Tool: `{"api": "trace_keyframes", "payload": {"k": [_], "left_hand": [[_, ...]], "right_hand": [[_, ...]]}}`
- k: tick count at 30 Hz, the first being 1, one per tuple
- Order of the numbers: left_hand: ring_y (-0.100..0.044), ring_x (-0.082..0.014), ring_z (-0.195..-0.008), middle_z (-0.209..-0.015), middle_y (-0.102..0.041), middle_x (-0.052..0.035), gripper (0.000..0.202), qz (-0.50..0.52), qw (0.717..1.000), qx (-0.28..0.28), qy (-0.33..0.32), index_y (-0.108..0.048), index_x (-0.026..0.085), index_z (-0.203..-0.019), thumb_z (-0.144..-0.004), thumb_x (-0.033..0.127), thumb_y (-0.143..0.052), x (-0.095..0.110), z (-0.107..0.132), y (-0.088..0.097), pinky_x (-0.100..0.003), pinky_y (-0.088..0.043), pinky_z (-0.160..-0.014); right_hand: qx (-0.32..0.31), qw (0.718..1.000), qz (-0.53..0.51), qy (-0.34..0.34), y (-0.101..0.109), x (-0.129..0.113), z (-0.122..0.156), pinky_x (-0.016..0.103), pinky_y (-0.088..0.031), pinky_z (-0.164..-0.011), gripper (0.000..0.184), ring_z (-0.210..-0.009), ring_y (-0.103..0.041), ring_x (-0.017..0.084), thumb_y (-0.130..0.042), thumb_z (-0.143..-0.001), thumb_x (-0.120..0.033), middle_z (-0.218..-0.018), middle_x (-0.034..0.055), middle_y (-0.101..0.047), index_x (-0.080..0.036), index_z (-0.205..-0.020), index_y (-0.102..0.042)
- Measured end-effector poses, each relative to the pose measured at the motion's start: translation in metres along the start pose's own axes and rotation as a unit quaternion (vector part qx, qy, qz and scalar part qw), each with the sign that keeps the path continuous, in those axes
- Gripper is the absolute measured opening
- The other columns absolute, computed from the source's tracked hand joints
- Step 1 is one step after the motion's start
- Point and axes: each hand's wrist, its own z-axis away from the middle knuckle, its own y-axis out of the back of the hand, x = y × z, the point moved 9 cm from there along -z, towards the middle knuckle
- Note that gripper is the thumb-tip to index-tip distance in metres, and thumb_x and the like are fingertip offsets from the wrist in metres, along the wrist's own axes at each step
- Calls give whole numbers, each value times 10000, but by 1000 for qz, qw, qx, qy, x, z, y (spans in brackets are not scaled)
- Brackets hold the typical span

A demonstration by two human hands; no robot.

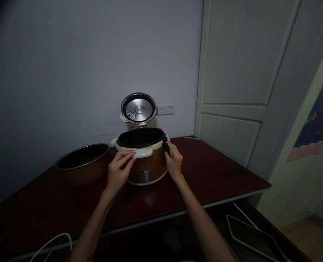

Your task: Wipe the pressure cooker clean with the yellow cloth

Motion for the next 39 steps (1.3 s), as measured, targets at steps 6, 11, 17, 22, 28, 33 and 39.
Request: {"api": "trace_keyframes", "payload": {"k": [6, 11, 17, 22, 28, 33, 39], "left_hand": [[-607, -174, -946, -958, -643, -62, 217, 0, 1000, 6, 0, -682, 202, -1037, -850, 142, -591, 1, 0, 0, -350, -496, -866], [-608, -177, -948, -955, -647, -59, 215, 1, 1000, 7, 8, -688, 207, -1034, -850, 153, -590, 1, 0, 0, -352, -495, -870], [-612, -181, -949, -952, -647, -58, 210, 2, 1000, 5, 11, -686, 218, -1038, -859, 177, -583, 1, 0, 1, -368, -501, -872], [-612, -177, -950, -959, -648, -60, 214, -2, 1000, 6, 13, -689, 205, -1037, -854, 159, -586, 0, 1, 0, -354, -500, -871], [-609, -178, -961, -964, -643, -63, 222, -5, 1000, 7, 12, -685, 204, -1044, -854, 153, -584, -1, 2, -1, -356, -497, -880], [-611, -180, -953, -963, -645, -60, 221, -2, 1000, 10, 11, -688, 210, -1042, -851, 156, -589, -1, 2, 0, -357, -499, -874], [-607, -182, -962, -966, -641, -61, 219, -5, 1000, 17, 16, -686, 217, -1046, -859, 171, -581, -1, 2, 0, -364, -501, -879]], "right_hand": [[-69, 993, 17, 94, -8, -36, 25, 439, -446, -1025, 516, -1225, -523, 224, -496, -832, -78, -1293, 87, -585, -243, -1320, -527], [-151, 977, 11, 150, -13, -47, 32, 471, -414, -1055, 606, -1284, -458, 225, -447, -812, -22, -1352, 81, -532, -248, -1374, -460], [-33, 998, 38, 44, 0, -8, 5, 454, -473, -993, 468, -1149, -585, 217, -510, -836, -123, -1246, 84, -619, -253, -1283, -558], [-73, 992, 48, 92, -11, -36, 18, 460, -439, -1031, 554, -1240, -509, 221, -460, -809, -53, -1310, 79, -570, -249, -1323, -523], [-124, 981, 38, 146, -11, -41, 16, 462, -428, -1040, 625, -1266, -481, 214, -424, -774, -4, -1333, 73, -551, -245, -1345, -496], [-57, 991, 72, 92, -2, -16, 1, 455, -460, -1009, 562, -1182, -562, 214, -459, -789, -37, -1281, 68, -595, -262, -1296, -545], [-144, 975, 71, 155, -15, -49, 23, 463, -434, -1035, 723, -1299, -437, 229, -421, -704, 29, -1353, 86, -527, -226, -1379, -456]]}}
